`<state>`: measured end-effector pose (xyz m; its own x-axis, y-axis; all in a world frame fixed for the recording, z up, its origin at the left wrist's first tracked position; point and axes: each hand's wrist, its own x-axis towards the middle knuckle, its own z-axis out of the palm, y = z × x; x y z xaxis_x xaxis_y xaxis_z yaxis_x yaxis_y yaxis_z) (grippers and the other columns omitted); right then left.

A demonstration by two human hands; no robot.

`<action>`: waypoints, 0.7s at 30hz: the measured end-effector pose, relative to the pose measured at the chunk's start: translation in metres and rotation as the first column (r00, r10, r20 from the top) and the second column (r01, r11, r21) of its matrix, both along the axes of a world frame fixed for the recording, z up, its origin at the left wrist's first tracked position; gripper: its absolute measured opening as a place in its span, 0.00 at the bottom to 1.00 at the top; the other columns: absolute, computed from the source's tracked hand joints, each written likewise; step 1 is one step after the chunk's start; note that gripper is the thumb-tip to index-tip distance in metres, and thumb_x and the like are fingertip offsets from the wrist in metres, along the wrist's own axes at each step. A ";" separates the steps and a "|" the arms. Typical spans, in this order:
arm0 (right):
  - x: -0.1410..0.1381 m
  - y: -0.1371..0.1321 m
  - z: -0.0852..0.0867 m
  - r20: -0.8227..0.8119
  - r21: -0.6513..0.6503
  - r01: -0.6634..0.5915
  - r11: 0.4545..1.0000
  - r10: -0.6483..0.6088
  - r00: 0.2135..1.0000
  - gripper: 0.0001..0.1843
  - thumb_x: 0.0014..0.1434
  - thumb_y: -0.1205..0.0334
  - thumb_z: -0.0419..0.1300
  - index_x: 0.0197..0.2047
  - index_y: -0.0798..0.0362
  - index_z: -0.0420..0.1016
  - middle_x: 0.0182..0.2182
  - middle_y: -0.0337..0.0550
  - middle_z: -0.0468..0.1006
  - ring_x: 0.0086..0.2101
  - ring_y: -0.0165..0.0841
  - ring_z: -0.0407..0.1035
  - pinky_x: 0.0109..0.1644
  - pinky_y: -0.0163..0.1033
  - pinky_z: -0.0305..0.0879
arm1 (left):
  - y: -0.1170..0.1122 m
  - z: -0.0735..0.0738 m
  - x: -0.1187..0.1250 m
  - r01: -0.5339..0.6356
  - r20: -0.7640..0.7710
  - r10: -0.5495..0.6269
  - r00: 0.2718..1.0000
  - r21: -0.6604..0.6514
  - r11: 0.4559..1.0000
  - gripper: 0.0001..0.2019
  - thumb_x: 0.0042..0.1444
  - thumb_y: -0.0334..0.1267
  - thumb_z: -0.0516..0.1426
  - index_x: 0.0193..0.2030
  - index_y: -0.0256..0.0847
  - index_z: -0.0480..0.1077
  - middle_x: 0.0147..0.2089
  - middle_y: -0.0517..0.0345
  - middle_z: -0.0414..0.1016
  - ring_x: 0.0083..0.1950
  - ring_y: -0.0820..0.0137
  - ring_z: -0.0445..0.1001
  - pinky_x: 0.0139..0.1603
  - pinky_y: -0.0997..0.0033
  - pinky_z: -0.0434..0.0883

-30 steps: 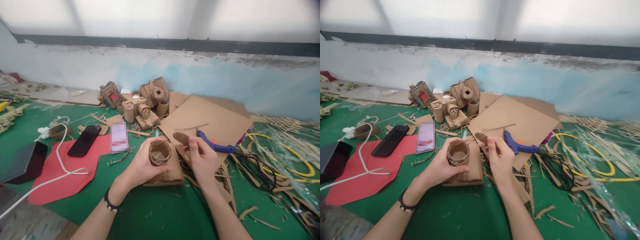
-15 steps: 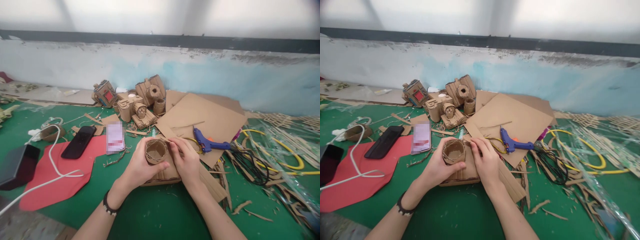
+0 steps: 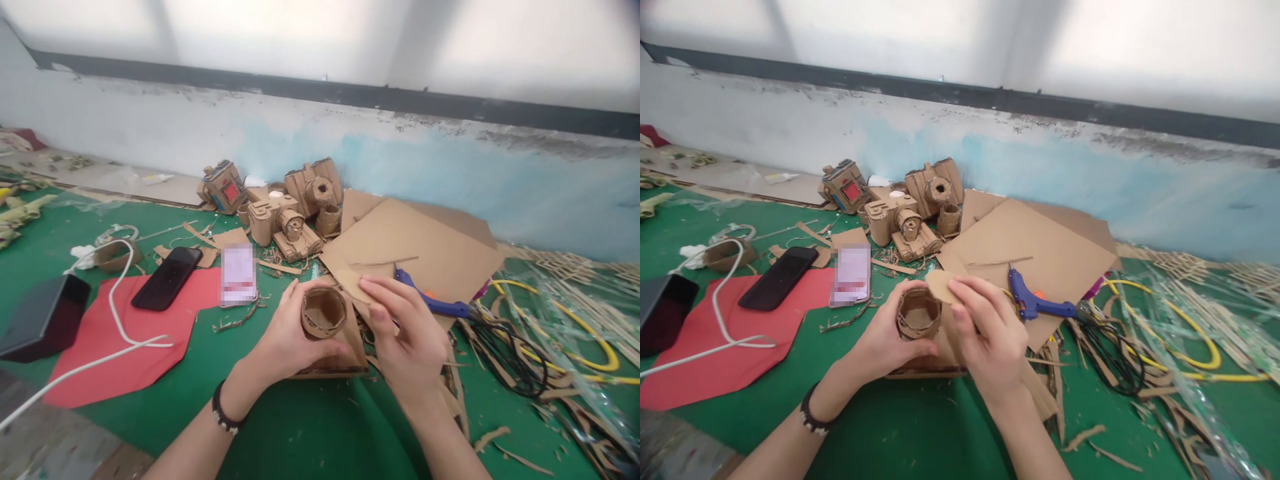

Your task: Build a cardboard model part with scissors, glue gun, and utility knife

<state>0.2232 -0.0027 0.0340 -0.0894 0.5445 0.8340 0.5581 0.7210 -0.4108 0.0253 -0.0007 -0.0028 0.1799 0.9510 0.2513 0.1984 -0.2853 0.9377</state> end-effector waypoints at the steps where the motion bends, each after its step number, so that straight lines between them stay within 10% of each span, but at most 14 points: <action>1: -0.001 -0.002 0.004 0.065 0.014 -0.032 0.999 0.031 0.997 0.16 0.75 0.67 0.62 0.60 0.45 0.84 0.53 0.48 0.86 0.52 0.40 0.82 0.58 0.46 0.82 | 0.000 -0.001 0.001 0.009 0.003 -0.009 1.000 0.008 1.000 0.45 0.44 0.50 0.81 0.66 0.48 0.69 0.65 0.44 0.79 0.70 0.44 0.74 0.74 0.42 0.69; 21: -0.003 -0.011 -0.003 0.290 0.006 -0.247 0.969 0.235 0.928 0.19 0.69 0.79 0.63 0.59 0.54 0.82 0.55 0.54 0.86 0.61 0.42 0.78 0.66 0.48 0.78 | 0.001 0.000 0.002 0.006 -0.061 0.002 0.998 0.121 0.993 0.31 0.53 0.38 0.69 0.62 0.46 0.65 0.61 0.47 0.79 0.67 0.48 0.77 0.81 0.30 0.53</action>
<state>0.2202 -0.0141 0.0309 -0.4510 0.4422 0.7753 0.4546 0.8613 -0.2268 0.0275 0.0004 -0.0024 0.2003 0.9138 0.3533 0.2536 -0.3967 0.8822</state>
